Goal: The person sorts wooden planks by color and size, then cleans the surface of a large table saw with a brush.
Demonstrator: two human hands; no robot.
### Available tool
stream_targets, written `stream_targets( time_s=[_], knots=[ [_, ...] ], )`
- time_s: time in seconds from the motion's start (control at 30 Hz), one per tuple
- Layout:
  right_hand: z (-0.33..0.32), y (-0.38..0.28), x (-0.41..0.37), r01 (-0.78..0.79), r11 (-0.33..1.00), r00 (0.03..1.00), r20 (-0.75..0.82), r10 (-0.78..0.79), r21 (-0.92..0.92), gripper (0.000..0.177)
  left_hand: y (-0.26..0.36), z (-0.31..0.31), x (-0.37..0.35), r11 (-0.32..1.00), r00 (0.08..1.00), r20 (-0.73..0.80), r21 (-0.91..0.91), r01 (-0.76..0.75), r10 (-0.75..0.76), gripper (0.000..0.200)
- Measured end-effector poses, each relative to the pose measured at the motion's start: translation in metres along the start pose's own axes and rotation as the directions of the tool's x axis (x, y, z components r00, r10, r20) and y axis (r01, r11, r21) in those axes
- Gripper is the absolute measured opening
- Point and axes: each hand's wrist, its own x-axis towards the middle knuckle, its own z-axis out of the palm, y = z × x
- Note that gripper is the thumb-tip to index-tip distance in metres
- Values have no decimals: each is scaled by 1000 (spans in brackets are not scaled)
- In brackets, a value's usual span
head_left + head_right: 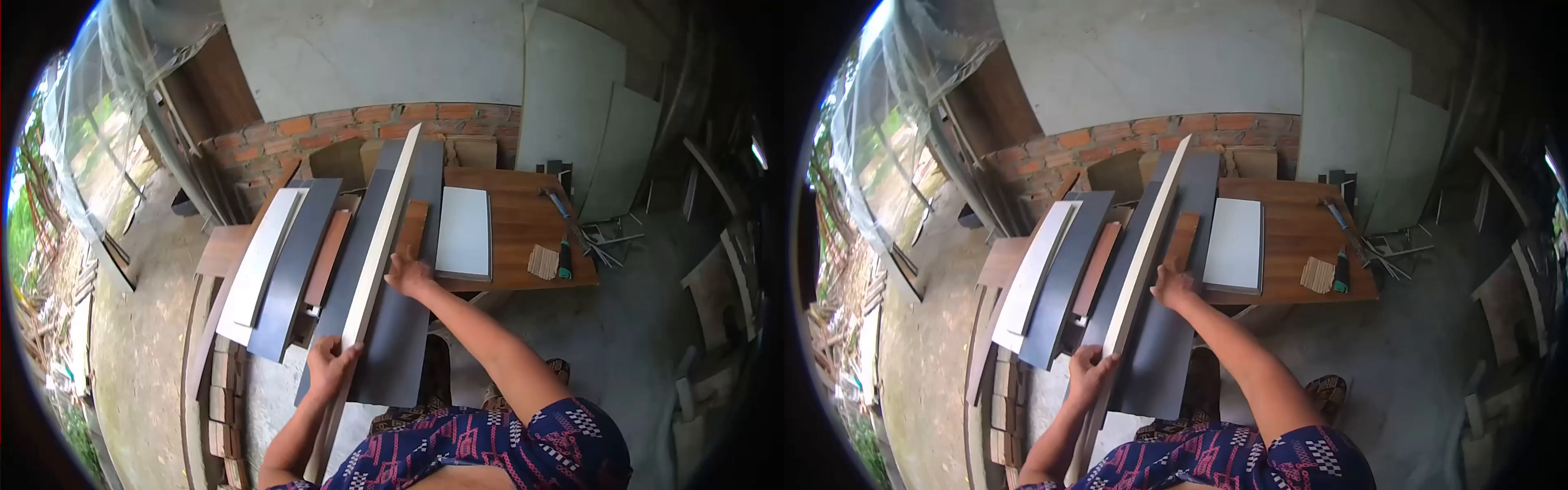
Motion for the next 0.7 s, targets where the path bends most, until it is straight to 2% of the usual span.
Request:
stream_targets(
  time_s=[0.07, 0.1, 0.17, 0.2, 0.23, 0.3, 0.4, 0.5, 0.53, 0.57, 0.6, 0.63, 0.7],
  knots=[
    [2, -8, -8, -117, 993, 993, -24, 117, 0, 67, -4, 8, -9, 1000, 1000, -23, -20, -14, 13, 40],
    [4, -23, 11, -61, 998, 990, -129, 59, -15, 64, -5, -7, 6, 998, 998, -29, 31, -47, 48, 39],
    [51, 6, 47, -15, 978, 963, -266, -41, -206, 59, -25, 12, 8, 999, 1000, 1, -34, -8, 8, 38],
    [62, 18, 53, -6, 979, 976, -212, -38, -206, 54, -27, 20, 5, 999, 1000, 17, -42, 7, -6, 37],
    [44, 14, 38, 3, 979, 987, -159, -36, -204, 50, -28, 22, 5, 999, 1000, 26, -41, 15, -14, 36],
    [-2, -1, -12, -69, 996, 990, -126, 62, -54, 47, -25, 28, 11, 997, 999, 27, -56, 43, -42, 37],
    [-14, 2, -26, -117, 969, 949, -263, 173, 216, 33, -22, 37, 18, 990, 995, 13, -99, 101, -100, 41],
    [-11, 33, -22, 115, 895, 869, -481, 120, 432, 34, -19, 47, 28, 986, 990, 27, -93, 139, -137, 43],
    [-9, 49, -17, 195, 810, 861, -492, 128, 553, 32, -15, 50, 32, 987, 988, 39, -62, 150, -148, 44],
    [-8, 64, -13, 334, 769, 792, -604, 83, 544, 29, -11, 52, 36, 987, 986, 48, -29, 161, -159, 45],
    [-19, 74, -17, 362, 493, 860, -487, 151, 791, 28, -6, 55, 40, 988, 987, 46, 26, 152, -153, 46],
    [-35, 80, -27, 326, 152, 923, -349, 163, 933, 26, 1, 59, 45, 986, 988, 41, 79, 145, -148, 46],
    [-63, 88, -55, 299, -92, 938, -276, 209, 950, 25, 5, 69, 52, 976, 992, 17, 185, 117, -122, 47]
  ],
)
